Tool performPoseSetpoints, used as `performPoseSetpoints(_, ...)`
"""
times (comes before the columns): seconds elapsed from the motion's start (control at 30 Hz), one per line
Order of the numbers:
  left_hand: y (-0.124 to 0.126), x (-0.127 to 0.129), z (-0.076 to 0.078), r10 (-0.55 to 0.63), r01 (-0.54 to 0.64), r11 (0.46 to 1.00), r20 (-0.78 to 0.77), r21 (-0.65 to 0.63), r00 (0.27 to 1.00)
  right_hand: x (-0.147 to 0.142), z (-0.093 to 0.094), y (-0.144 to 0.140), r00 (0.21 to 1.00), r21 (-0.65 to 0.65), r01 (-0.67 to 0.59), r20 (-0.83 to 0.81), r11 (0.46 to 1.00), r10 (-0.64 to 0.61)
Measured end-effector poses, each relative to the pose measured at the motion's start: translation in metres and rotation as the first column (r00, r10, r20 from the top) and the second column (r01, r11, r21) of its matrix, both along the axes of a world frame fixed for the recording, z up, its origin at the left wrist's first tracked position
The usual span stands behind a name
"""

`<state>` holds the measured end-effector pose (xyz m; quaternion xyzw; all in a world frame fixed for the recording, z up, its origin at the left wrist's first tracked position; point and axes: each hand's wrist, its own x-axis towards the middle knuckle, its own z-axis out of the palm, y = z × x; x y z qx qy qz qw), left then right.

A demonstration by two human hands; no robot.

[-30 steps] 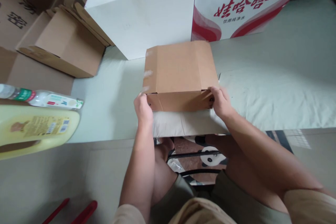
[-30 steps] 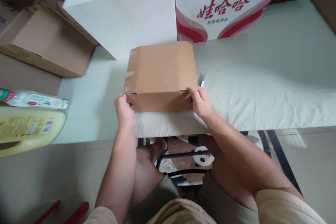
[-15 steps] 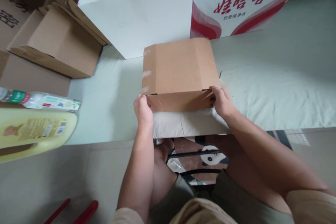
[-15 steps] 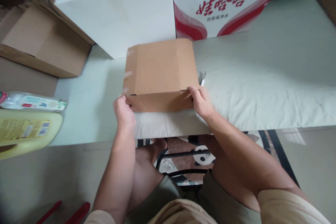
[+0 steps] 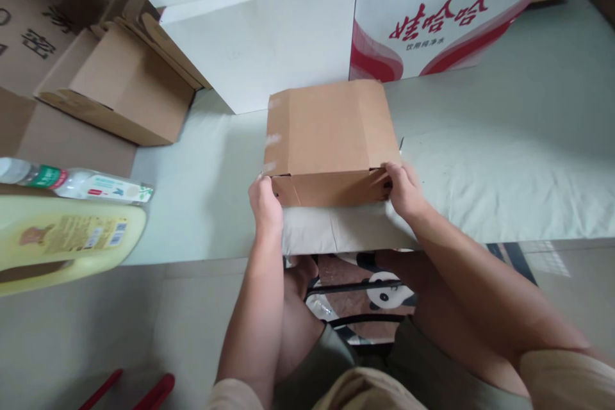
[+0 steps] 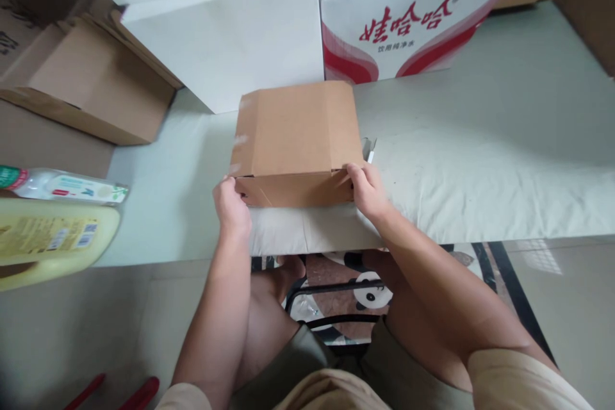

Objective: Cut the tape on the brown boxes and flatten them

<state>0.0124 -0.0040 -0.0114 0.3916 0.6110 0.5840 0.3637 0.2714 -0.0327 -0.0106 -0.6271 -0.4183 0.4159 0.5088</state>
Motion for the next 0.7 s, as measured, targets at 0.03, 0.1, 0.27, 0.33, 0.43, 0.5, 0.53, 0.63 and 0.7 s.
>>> performPoseSetpoints(0.03,0.0,0.001,0.0,0.004,-0.004,1.0,0.004,0.001,1.0,-0.001,0.0,0.0,1.0,0.008,0.003,-0.001,1.0,-0.003)
performPoseSetpoints(0.1,0.001,0.002,0.001,0.017,-0.017,1.0,0.017,0.006,1.0,-0.003,0.002,0.001,1.0,0.02,0.011,0.001,1.0,-0.011)
performPoseSetpoints(0.27,0.001,0.002,0.004,0.001,-0.002,1.0,0.048,0.021,0.999,-0.004,0.006,0.001,1.0,0.033,0.011,0.022,0.999,-0.011)
performPoseSetpoints(0.33,0.0,0.001,0.005,-0.016,0.015,1.0,0.063,0.018,0.998,-0.005,0.007,0.001,0.999,0.037,0.02,0.028,0.999,-0.021)
performPoseSetpoints(0.43,-0.002,0.001,0.008,-0.022,0.02,1.0,0.086,0.017,0.996,-0.006,0.005,0.001,0.999,0.03,0.027,0.027,0.999,-0.028)
performPoseSetpoints(0.5,-0.003,0.001,0.01,-0.017,0.016,1.0,0.104,0.014,0.994,-0.006,0.003,0.001,1.0,0.019,0.021,0.023,1.0,-0.021)
performPoseSetpoints(0.53,-0.003,0.002,0.011,-0.013,0.012,1.0,0.112,0.011,0.994,-0.007,0.003,0.001,1.0,0.015,0.017,0.023,1.0,-0.017)
performPoseSetpoints(0.63,-0.003,0.002,0.012,-0.002,0.002,1.0,0.119,0.001,0.993,-0.007,0.003,0.002,1.0,0.018,0.008,0.027,1.0,-0.009)
performPoseSetpoints(0.7,-0.002,0.002,0.012,0.0,0.001,1.0,0.109,-0.002,0.994,-0.007,0.003,0.002,1.0,0.025,0.007,0.028,1.0,-0.007)
